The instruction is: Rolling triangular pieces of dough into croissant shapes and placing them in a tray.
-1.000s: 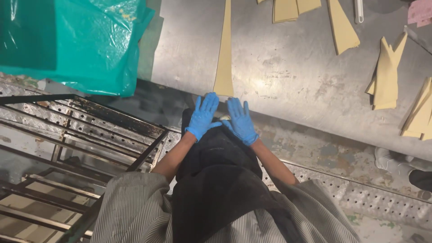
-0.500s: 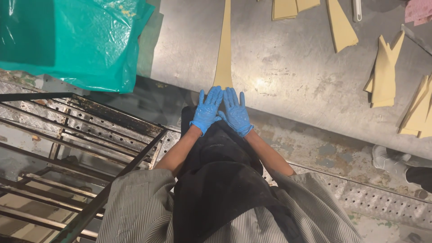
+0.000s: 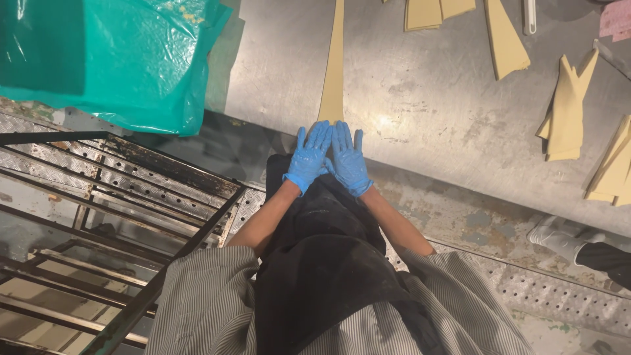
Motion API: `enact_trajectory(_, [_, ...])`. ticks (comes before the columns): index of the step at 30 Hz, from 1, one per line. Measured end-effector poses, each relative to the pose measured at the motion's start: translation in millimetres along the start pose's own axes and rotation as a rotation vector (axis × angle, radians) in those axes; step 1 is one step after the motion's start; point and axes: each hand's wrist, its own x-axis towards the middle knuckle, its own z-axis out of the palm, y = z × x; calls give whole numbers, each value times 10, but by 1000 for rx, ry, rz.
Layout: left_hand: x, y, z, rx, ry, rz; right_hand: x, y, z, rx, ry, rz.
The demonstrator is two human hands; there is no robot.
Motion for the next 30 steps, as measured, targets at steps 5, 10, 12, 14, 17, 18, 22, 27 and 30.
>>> enact_trajectory(5, [124, -24, 12, -88, 8, -51, 107, 64, 2, -17, 28, 13])
enact_trajectory(10, [108, 23, -153, -104, -38, -60, 49, 68, -12, -9, 29, -18])
enact_trajectory(12, [91, 40, -115, -99, -22, -54, 32, 82, 17, 14, 34, -28])
enact_trajectory(14, [97, 28, -65, 39, -68, -44, 70, 85, 32, -60, -31, -30])
enact_trajectory(17, [250, 11, -226, -37, -136, -70, 158, 126, -55, -61, -20, -23])
enact_trajectory(18, [262, 5, -252, -35, -133, -71, 166, 138, -65, -62, -18, -25])
enact_trajectory(22, [201, 9, -210, -10, -129, -57, 114, 137, -96, -28, -23, -49])
enact_trajectory(27, [198, 13, -114, -25, -113, -37, 98, 187, -39, 4, -23, -66])
enact_trajectory(30, [310, -13, -237, 11, -110, -42, 185, 248, -83, -90, -46, -55])
